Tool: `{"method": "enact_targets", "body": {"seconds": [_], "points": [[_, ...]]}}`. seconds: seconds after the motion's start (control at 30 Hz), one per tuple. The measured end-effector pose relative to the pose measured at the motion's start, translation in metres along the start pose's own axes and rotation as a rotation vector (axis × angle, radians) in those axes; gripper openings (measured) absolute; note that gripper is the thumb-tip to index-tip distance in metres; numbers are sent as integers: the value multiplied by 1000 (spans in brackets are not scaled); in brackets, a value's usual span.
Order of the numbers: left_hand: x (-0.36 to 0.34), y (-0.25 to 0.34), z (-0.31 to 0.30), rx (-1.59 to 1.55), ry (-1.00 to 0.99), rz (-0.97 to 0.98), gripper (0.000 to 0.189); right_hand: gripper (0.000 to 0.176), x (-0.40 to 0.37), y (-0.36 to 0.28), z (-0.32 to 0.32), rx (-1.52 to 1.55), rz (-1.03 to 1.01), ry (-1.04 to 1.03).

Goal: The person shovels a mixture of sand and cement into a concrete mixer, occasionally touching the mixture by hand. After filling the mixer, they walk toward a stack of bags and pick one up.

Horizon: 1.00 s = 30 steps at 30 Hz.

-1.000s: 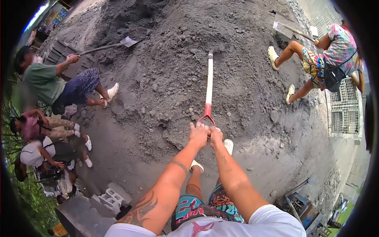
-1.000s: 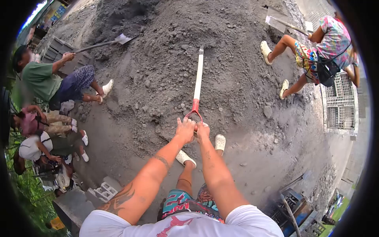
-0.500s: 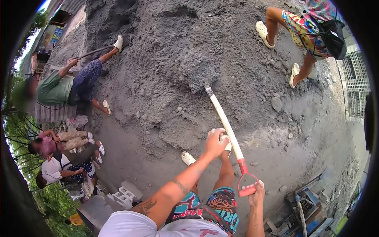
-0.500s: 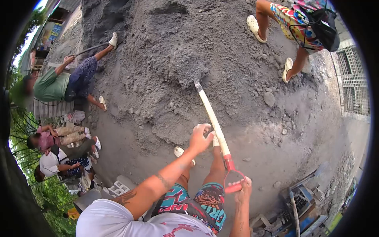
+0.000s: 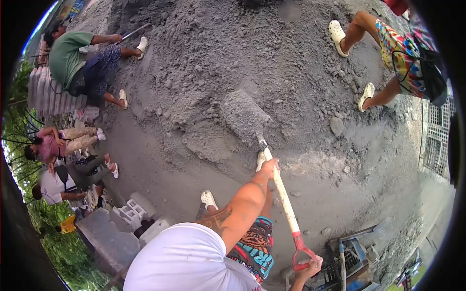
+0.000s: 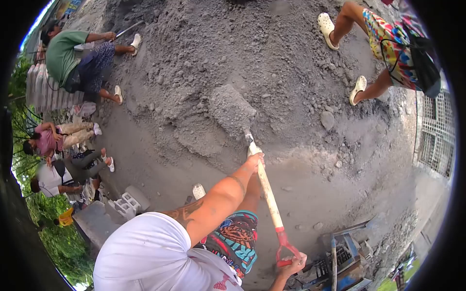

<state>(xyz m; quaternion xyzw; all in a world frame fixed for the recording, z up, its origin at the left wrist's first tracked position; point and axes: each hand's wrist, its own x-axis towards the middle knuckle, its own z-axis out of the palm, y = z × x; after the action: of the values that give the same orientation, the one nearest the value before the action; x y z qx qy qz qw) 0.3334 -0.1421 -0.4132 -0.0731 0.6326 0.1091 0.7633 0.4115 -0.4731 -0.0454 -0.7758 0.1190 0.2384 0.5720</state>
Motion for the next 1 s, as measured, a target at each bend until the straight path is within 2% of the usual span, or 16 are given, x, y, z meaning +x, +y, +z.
{"method": "enact_targets", "body": {"seconds": [0.1,0.2,0.27,0.37,0.4,0.5,0.57,0.63,0.7,0.73,0.83,0.87,0.9,0.93,0.97,1.0], "points": [[-8,-29,-20,-163,-58,-27,10,13,9,-27,-19,-92,-75,-115],[-39,-45,-58,-239,-2,65,13,15,-2,-56,-20,-204,-118,-250],[-75,-39,-94,-333,31,75,12,14,-30,-76,1,-323,-162,-284],[-124,-10,-168,-478,171,183,14,13,-22,-51,-6,-314,-258,-416],[-141,2,-201,-509,230,183,15,15,-32,-45,11,-204,-162,-411],[-224,55,-332,-702,302,303,13,23,-91,-36,78,-383,6,-821],[-309,85,-423,-850,355,504,17,29,-141,-10,139,-433,-87,-1005],[-384,117,-519,-1013,472,615,11,16,-170,30,191,-307,215,-1107],[-454,142,-628,-1087,478,840,15,17,-243,61,259,-125,92,-1519],[-504,144,-678,-1126,424,1061,15,16,-297,68,283,-110,15,-1598],[-634,142,-835,-1134,305,1469,22,24,-482,78,323,-5,-135,-1869],[-683,133,-868,-1152,360,1531,26,27,-534,89,330,43,-212,-1971],[-716,118,-911,-1172,206,1534,30,28,-598,88,320,2,-278,-2059],[-732,102,-937,-1199,328,1608,34,26,-650,83,308,-259,-407,-2179],[-756,82,-947,-1222,452,1675,39,23,-699,100,303,-193,-851,-2275],[-763,56,-970,-1236,397,1633,43,28,-752,81,274,-274,-983,-2423]]}}
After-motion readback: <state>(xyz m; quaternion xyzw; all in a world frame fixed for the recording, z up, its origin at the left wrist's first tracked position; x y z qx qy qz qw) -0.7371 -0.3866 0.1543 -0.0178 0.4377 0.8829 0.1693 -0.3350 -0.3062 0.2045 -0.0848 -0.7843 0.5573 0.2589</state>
